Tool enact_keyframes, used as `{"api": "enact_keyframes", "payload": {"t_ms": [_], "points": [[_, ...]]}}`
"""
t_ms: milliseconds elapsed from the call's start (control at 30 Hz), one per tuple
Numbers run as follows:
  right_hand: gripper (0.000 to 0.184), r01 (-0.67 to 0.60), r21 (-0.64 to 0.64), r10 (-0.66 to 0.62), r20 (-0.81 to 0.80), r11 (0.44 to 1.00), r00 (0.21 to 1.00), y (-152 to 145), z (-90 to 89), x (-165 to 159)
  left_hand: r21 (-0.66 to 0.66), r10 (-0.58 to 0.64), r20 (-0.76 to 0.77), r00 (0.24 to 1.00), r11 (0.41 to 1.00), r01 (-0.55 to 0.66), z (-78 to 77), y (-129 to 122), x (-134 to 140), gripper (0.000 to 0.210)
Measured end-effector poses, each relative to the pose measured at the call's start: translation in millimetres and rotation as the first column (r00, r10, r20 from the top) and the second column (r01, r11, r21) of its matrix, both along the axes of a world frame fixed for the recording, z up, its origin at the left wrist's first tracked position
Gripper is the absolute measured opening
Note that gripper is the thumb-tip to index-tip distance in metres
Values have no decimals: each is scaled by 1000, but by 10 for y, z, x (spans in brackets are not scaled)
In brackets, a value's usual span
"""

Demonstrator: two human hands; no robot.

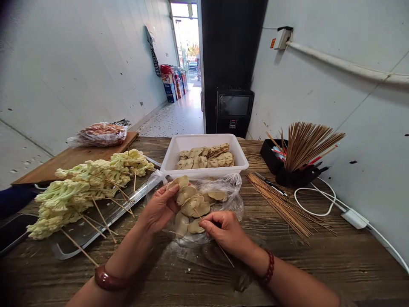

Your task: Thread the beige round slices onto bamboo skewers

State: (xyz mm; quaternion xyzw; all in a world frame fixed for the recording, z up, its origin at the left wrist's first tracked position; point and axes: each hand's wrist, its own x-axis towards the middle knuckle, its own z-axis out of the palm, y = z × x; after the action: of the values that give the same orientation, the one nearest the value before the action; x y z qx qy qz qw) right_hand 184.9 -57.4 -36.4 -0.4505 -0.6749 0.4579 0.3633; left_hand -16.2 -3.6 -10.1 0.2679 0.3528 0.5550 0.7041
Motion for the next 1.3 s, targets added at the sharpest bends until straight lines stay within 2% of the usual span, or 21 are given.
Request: {"api": "enact_keyframes", "payload": {"t_ms": [200, 567, 1000, 1167, 1300], "points": [[23, 14, 67, -17, 41, 998, 999, -19, -30, -8, -7, -28, -5, 1000, 1000, 28, 59, -13, -21, 25], [27, 17, 114, -25, 67, 993, 997, -37, -61, -39, -43, 44, -37, 998, 998, -45, -20, -9, 17, 24], [27, 14, 118, -21, 61, 993, 998, -12, -35, -45, -15, 18, -57, 998, 1000, -19, -45, -25, 64, 28], [27, 47, 146, -50, 16, 988, 999, -14, 3, -39, 10, -48, -6, 999, 999, 48, 8, -35, 62, 39], [27, 97, 135, -93, -29, 986, 995, -9, 14, -37, 26, -171, 26, 985, 985, 170, -5, -69, 86, 50]]}}
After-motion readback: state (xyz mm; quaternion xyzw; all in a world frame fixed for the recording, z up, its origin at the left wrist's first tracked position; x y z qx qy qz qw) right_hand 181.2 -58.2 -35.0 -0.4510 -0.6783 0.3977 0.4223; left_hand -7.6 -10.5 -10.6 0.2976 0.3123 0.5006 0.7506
